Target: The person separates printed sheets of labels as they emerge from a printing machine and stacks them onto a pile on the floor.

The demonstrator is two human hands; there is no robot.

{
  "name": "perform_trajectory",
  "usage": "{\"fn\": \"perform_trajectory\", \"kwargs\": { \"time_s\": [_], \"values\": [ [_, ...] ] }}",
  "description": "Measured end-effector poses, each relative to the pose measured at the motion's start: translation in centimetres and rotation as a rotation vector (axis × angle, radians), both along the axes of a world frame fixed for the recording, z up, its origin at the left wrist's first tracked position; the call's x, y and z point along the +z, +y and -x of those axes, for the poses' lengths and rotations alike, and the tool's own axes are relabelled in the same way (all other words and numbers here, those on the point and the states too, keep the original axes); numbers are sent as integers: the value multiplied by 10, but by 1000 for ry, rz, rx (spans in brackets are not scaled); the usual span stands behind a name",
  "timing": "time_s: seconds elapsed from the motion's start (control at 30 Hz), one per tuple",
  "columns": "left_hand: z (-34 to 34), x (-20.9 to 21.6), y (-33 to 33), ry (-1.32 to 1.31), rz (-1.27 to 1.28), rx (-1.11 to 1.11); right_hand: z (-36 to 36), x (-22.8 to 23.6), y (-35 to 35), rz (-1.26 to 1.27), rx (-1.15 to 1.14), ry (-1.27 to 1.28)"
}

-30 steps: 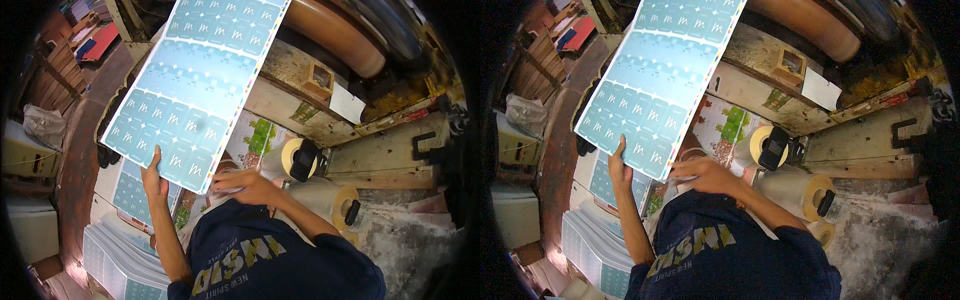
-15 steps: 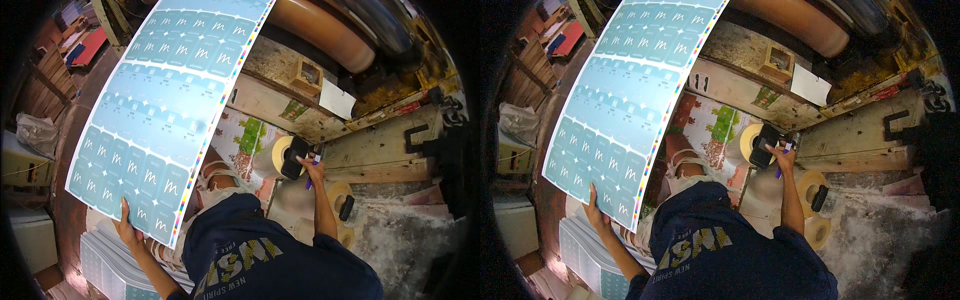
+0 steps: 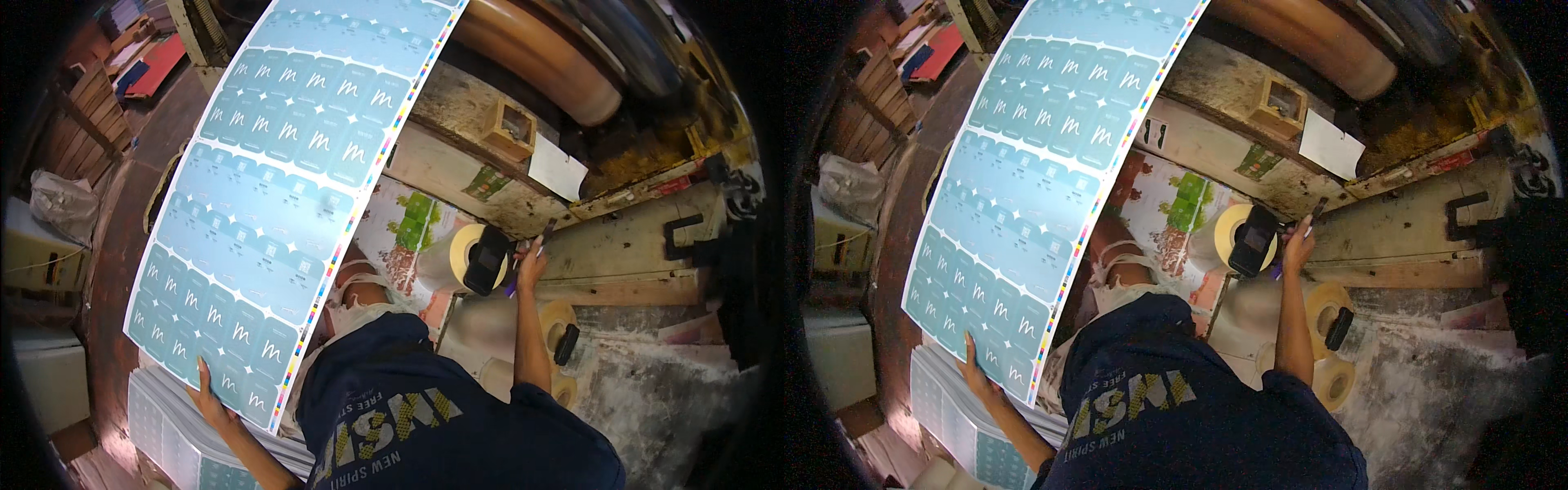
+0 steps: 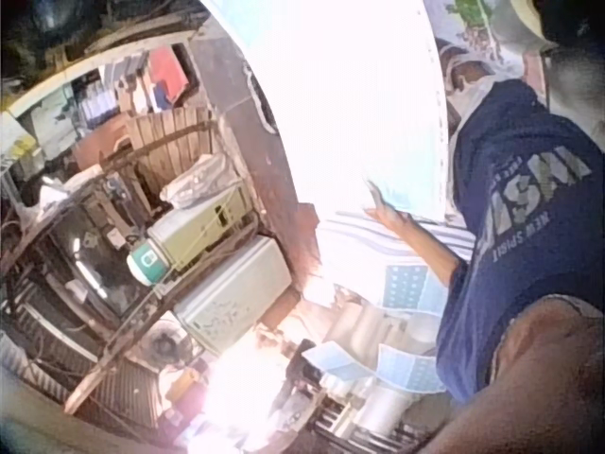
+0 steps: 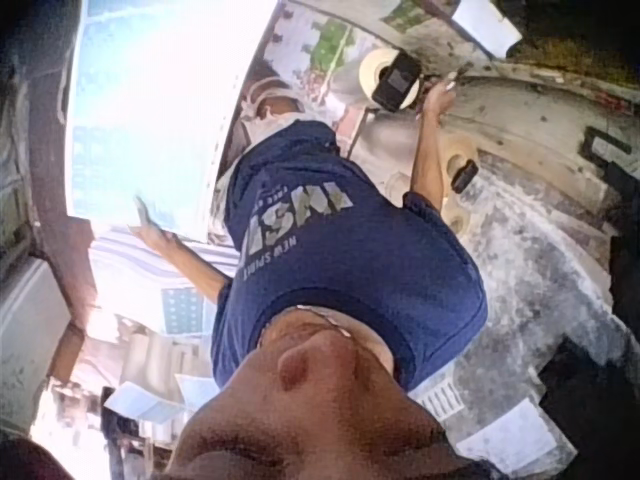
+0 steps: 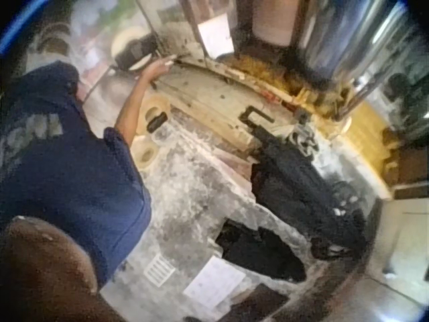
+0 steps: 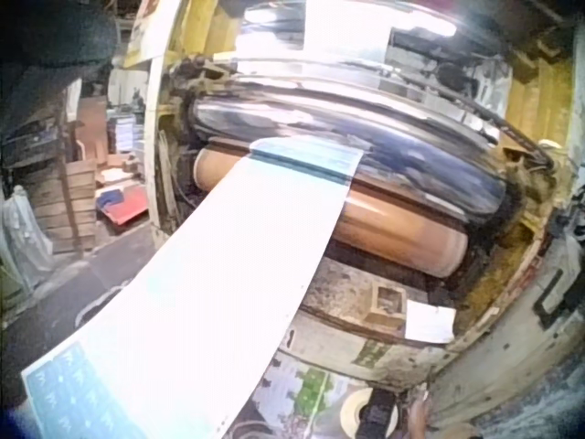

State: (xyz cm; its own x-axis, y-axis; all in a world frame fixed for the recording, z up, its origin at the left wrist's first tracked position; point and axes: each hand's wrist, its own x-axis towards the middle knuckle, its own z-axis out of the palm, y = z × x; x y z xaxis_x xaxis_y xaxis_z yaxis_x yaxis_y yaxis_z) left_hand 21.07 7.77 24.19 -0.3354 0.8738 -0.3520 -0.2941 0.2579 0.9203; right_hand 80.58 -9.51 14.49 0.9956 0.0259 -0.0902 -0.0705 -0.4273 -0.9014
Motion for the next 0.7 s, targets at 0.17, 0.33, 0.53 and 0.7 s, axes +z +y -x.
{"fn": "perform_trajectory", "kwargs": {
  "time_s": [0.17,0.33,0.53,0.7],
  "values": [
    [14,-43,-24,-14,8,-8,-22,62,40,-121,189,-156],
    [44,-65,-54,-3,73,36,-3,122,106,-209,505,-175],
    [67,-75,-77,52,125,66,6,156,200,-296,720,-143],
    [95,-89,-89,64,128,53,-18,151,253,-430,829,-139]
  ]
}}
